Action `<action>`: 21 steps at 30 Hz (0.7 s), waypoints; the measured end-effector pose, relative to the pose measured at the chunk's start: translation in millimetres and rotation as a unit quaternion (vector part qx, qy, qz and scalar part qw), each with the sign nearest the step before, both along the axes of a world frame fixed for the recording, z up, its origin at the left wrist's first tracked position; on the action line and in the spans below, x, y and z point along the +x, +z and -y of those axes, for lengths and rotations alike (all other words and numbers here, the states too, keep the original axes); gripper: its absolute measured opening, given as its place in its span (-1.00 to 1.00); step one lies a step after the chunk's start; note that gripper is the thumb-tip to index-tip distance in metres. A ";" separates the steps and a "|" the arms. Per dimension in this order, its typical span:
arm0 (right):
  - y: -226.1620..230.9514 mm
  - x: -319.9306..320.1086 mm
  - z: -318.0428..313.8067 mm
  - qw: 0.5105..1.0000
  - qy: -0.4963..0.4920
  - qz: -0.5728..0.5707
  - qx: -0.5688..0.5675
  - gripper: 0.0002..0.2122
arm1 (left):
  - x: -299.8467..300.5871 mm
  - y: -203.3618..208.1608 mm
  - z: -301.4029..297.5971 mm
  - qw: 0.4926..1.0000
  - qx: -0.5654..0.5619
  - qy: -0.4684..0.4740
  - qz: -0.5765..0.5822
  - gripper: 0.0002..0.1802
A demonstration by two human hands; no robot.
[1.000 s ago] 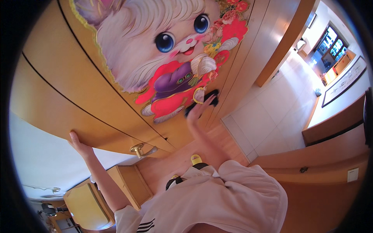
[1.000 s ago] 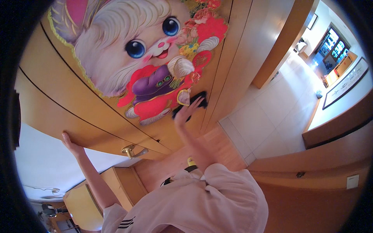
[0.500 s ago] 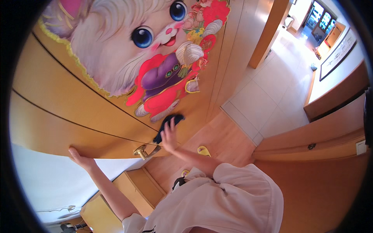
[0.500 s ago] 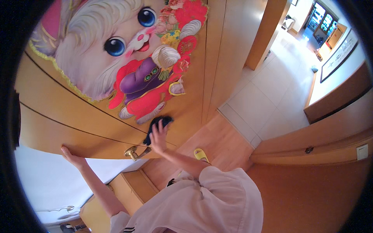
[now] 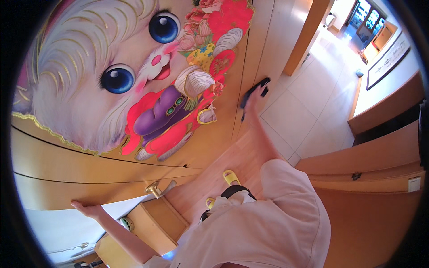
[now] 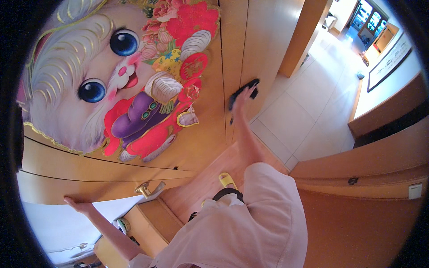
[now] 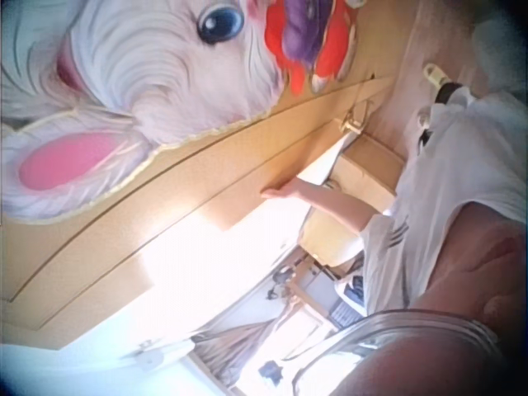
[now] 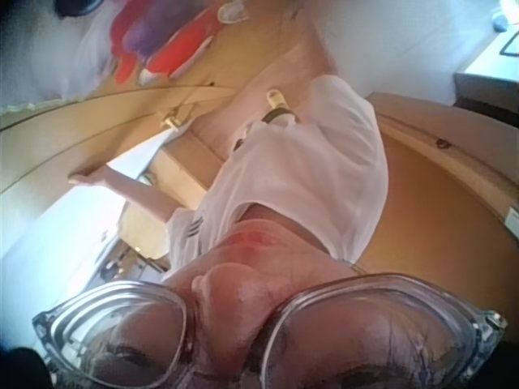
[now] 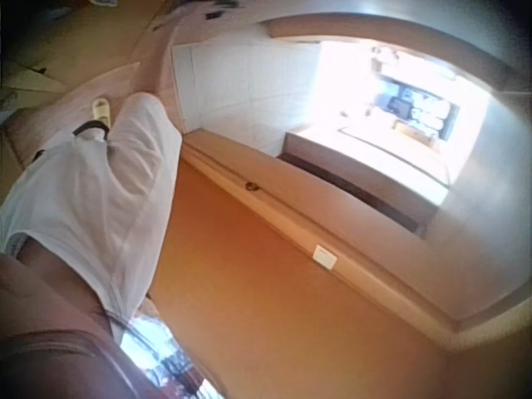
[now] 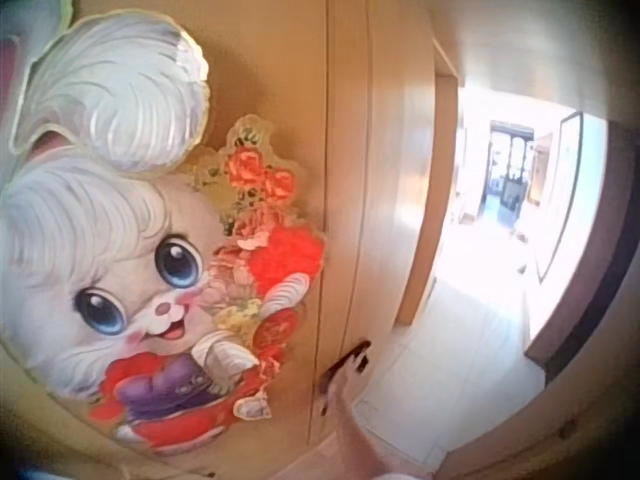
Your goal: The person wipes a wooden door with a cartoon rabbit sticker and a light switch using a dark cloth. They then wipe the adjacent wall and a wooden wardrobe door, moving around the room to clean different sections.
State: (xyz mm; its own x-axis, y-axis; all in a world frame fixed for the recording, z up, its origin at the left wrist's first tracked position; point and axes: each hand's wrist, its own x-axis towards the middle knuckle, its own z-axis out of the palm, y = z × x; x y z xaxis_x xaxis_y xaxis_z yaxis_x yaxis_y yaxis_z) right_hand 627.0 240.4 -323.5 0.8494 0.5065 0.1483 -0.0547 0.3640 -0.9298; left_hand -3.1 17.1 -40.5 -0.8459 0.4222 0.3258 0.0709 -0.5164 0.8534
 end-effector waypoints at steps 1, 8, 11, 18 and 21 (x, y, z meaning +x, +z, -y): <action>-6.1 -51.9 7.0 1.000 0.005 -0.012 0.009 -0.40 | -5.0 2.5 13.3 1.000 -0.003 0.019 0.003 -0.27; -26.3 -328.0 176.7 0.973 0.174 0.071 -0.131 -0.40 | 7.2 8.2 3.3 0.999 -0.008 0.037 -0.018 -0.28; -18.9 -313.6 189.3 0.968 0.211 0.098 -0.097 -0.39 | -3.8 5.3 4.1 0.999 0.000 0.030 -0.025 -0.33; -4.0 -58.3 47.1 0.961 0.145 -0.199 -0.128 -0.47 | -9.5 2.0 23.3 0.997 0.006 0.065 -0.049 -0.35; 7.0 22.8 12.4 0.998 0.010 -0.017 -0.065 -0.49 | 5.0 12.4 -2.6 0.997 0.009 0.049 -0.052 -0.29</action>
State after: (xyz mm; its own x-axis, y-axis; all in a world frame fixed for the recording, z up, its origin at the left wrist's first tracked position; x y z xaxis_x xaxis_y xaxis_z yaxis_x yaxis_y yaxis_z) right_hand 649.9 228.0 -316.5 0.8420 0.5369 0.0518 -0.0929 0.2389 -0.9666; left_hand 1.9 19.7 -28.1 -0.8438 0.3331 0.4208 0.2090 -0.5182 0.8293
